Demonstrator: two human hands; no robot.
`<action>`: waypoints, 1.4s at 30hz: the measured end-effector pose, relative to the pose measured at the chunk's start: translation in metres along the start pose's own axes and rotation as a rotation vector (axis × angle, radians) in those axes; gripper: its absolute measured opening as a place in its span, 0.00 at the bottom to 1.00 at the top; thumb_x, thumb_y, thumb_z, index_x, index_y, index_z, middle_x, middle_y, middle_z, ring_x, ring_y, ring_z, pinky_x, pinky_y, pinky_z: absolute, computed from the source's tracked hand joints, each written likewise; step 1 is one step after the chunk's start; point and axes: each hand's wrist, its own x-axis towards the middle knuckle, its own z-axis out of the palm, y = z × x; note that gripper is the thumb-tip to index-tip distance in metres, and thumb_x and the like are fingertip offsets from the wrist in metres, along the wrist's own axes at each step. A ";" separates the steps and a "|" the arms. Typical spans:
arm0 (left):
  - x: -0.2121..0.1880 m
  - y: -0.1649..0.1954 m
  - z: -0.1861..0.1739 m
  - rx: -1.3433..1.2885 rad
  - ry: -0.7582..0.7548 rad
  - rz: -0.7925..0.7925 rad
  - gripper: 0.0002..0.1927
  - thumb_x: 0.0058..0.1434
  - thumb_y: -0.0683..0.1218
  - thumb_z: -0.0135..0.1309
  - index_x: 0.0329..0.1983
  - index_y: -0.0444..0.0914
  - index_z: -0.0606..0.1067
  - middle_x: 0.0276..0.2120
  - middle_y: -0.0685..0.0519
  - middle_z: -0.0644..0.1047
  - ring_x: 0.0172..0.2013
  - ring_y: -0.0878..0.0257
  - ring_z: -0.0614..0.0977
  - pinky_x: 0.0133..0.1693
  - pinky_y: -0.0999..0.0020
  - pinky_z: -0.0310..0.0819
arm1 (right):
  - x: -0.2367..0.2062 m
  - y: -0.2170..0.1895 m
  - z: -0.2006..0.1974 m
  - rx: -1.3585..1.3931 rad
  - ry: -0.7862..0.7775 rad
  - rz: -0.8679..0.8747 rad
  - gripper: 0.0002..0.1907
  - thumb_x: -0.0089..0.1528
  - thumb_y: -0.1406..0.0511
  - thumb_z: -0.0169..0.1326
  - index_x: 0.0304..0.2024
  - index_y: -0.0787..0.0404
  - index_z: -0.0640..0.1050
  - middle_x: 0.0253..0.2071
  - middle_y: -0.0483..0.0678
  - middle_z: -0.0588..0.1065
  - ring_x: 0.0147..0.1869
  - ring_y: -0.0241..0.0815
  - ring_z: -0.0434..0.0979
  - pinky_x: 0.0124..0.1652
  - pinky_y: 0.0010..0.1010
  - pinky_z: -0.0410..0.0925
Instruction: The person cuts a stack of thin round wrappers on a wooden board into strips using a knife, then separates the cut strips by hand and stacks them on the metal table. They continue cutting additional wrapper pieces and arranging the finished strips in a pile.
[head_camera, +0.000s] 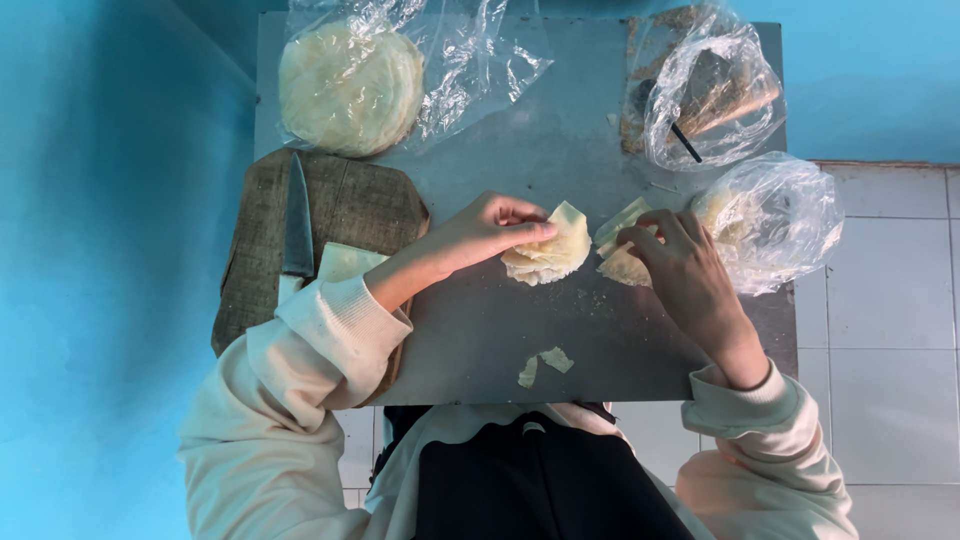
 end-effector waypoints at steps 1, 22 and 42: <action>0.001 0.000 0.000 -0.006 -0.002 0.003 0.19 0.65 0.53 0.60 0.48 0.33 0.83 0.36 0.59 0.81 0.36 0.75 0.77 0.39 0.77 0.72 | 0.002 0.001 0.000 0.013 -0.005 -0.003 0.11 0.61 0.70 0.57 0.48 0.59 0.79 0.51 0.49 0.73 0.57 0.52 0.71 0.57 0.42 0.66; 0.001 0.001 0.000 0.021 0.001 -0.024 0.19 0.64 0.53 0.60 0.48 0.34 0.83 0.36 0.58 0.82 0.35 0.75 0.78 0.39 0.78 0.73 | 0.008 0.009 -0.004 0.151 -0.008 -0.027 0.10 0.62 0.71 0.56 0.46 0.63 0.77 0.49 0.54 0.73 0.55 0.54 0.73 0.53 0.41 0.69; 0.000 -0.002 -0.002 -0.034 0.002 -0.010 0.19 0.65 0.52 0.60 0.50 0.33 0.82 0.36 0.59 0.81 0.36 0.75 0.78 0.39 0.77 0.73 | -0.021 -0.005 -0.004 -0.059 0.084 0.038 0.10 0.60 0.65 0.63 0.42 0.59 0.80 0.46 0.51 0.75 0.49 0.51 0.73 0.50 0.42 0.68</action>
